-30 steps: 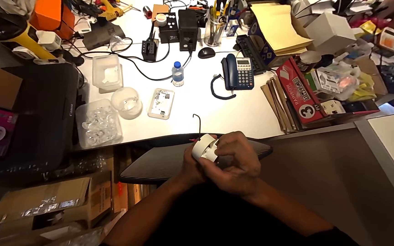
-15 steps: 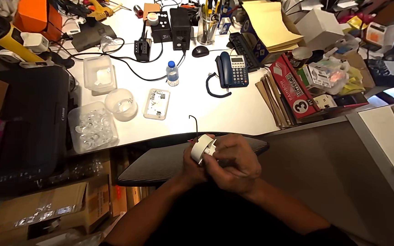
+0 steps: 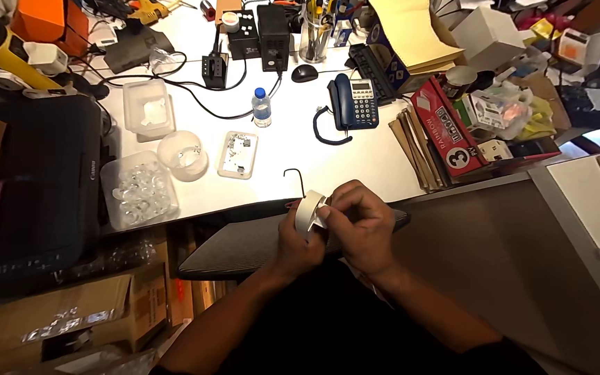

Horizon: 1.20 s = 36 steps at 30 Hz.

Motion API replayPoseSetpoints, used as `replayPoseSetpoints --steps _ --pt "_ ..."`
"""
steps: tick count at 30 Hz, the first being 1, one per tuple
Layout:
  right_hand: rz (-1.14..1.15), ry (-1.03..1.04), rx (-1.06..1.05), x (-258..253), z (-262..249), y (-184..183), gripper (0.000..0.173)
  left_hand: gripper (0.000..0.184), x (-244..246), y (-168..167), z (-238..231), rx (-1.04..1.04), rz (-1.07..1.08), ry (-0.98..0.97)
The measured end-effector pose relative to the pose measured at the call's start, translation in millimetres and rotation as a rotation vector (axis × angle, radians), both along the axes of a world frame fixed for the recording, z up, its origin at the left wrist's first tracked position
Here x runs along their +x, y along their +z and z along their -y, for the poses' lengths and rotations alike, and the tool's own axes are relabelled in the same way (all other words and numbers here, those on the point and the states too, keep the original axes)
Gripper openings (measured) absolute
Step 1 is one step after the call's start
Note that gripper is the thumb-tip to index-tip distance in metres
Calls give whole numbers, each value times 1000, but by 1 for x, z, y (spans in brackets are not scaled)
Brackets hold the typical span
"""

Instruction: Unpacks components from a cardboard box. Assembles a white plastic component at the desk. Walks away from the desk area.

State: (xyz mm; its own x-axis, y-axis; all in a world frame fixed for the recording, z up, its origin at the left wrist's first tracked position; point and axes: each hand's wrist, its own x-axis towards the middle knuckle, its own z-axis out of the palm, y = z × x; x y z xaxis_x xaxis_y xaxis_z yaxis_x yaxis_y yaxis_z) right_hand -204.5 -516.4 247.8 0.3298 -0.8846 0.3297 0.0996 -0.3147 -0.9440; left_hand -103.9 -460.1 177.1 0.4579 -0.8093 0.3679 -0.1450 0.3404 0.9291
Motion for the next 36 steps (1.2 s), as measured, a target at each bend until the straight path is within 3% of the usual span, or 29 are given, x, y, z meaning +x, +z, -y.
replayPoseSetpoints --steps 7,16,22,28,33,36 --pt "18 51 130 -10 15 8 10 35 -5 13 3 125 -152 -92" --pt "-42 39 11 -39 38 43 7 42 -37 41 31 96 -404 -249" --pt "-235 -177 -181 -85 30 77 11 49 -84 55 58 -127 -401 -480" --pt "-275 -470 -126 -110 5 83 6 65 -114 59 48 -35 -520 -728" --pt "-264 -611 -16 -116 -16 76 10 56 -124 49 34 12 -549 -828" --pt "-283 -675 1 -113 -24 69 12 59 -125 39 29 15 -562 -861"
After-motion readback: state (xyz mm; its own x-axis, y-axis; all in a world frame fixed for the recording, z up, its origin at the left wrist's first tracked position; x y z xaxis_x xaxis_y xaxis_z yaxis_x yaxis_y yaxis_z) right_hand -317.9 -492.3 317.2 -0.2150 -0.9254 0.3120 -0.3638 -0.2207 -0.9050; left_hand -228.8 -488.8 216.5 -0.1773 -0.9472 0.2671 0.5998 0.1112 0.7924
